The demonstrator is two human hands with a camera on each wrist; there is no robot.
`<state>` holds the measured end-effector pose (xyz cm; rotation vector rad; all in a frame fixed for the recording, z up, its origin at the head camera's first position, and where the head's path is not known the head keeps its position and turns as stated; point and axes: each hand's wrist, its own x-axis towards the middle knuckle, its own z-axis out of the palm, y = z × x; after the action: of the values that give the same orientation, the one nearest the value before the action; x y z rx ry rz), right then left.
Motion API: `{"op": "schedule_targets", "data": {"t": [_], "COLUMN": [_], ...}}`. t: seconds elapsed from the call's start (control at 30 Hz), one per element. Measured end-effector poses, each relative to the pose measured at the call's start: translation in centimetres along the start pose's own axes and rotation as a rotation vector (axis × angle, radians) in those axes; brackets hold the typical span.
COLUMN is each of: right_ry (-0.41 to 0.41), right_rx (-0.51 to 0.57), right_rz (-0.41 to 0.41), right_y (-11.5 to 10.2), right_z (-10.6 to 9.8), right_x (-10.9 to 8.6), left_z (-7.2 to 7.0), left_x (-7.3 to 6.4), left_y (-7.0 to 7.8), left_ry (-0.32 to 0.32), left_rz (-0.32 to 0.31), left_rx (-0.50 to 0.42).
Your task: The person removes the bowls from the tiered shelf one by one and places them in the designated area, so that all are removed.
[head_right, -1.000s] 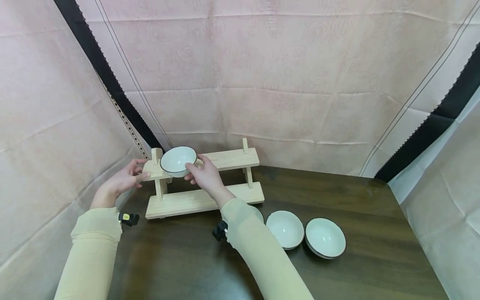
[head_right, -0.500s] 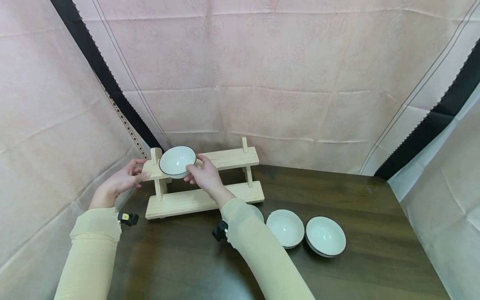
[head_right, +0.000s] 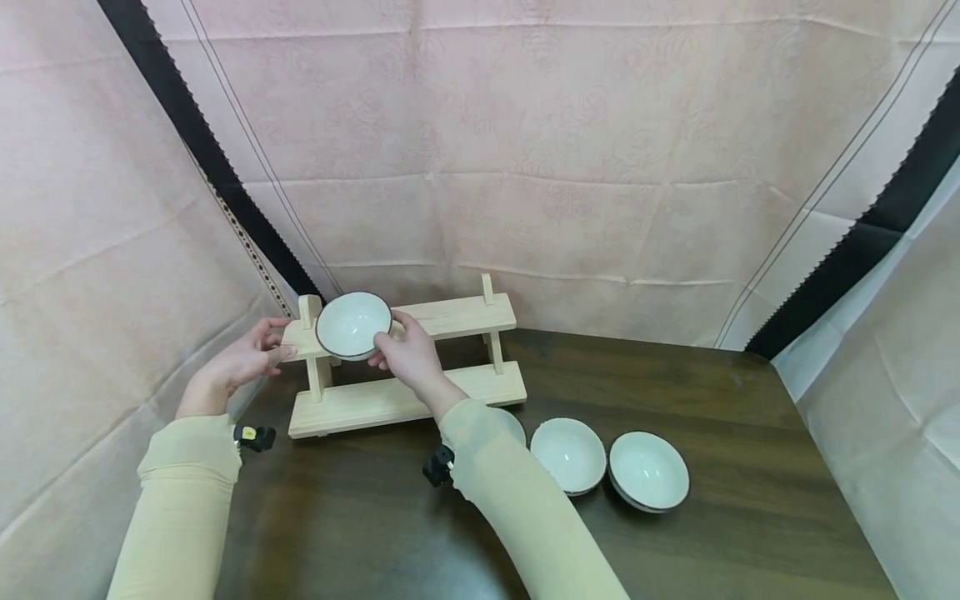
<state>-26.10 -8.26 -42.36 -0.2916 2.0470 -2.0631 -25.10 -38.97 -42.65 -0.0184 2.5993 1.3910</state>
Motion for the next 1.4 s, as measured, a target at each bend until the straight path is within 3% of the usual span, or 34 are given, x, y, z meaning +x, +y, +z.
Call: {"op": "schedule_targets", "data": {"t": [0.5,0.77,0.97,1.4], "right_ry": [0.058,0.108,0.110,0.149], "right_rx": [0.074,0.125,0.147,-0.064], "right_rz": [-0.024,-0.058,-0.050,-0.051], "right_y": [-0.3,-0.9,-1.0,-0.9], "right_z": [0.8,-1.5,-6.1,-21.4], "right_x": [-0.8,-0.9,-2.5,-8.3], "left_z": [-0.7,-0.8,-0.3,0.0], "left_x": [-0.6,-0.6,0.0,-0.3], "left_y": [-0.5,-0.5,-0.7,-0.3], "left_ry": [0.022,0.017,-0.001,-0.008], "left_rz": [-0.019,-0.015,-0.005,-0.029], "left_rx": [-0.003,-0.011,-0.036,-0.066]}}
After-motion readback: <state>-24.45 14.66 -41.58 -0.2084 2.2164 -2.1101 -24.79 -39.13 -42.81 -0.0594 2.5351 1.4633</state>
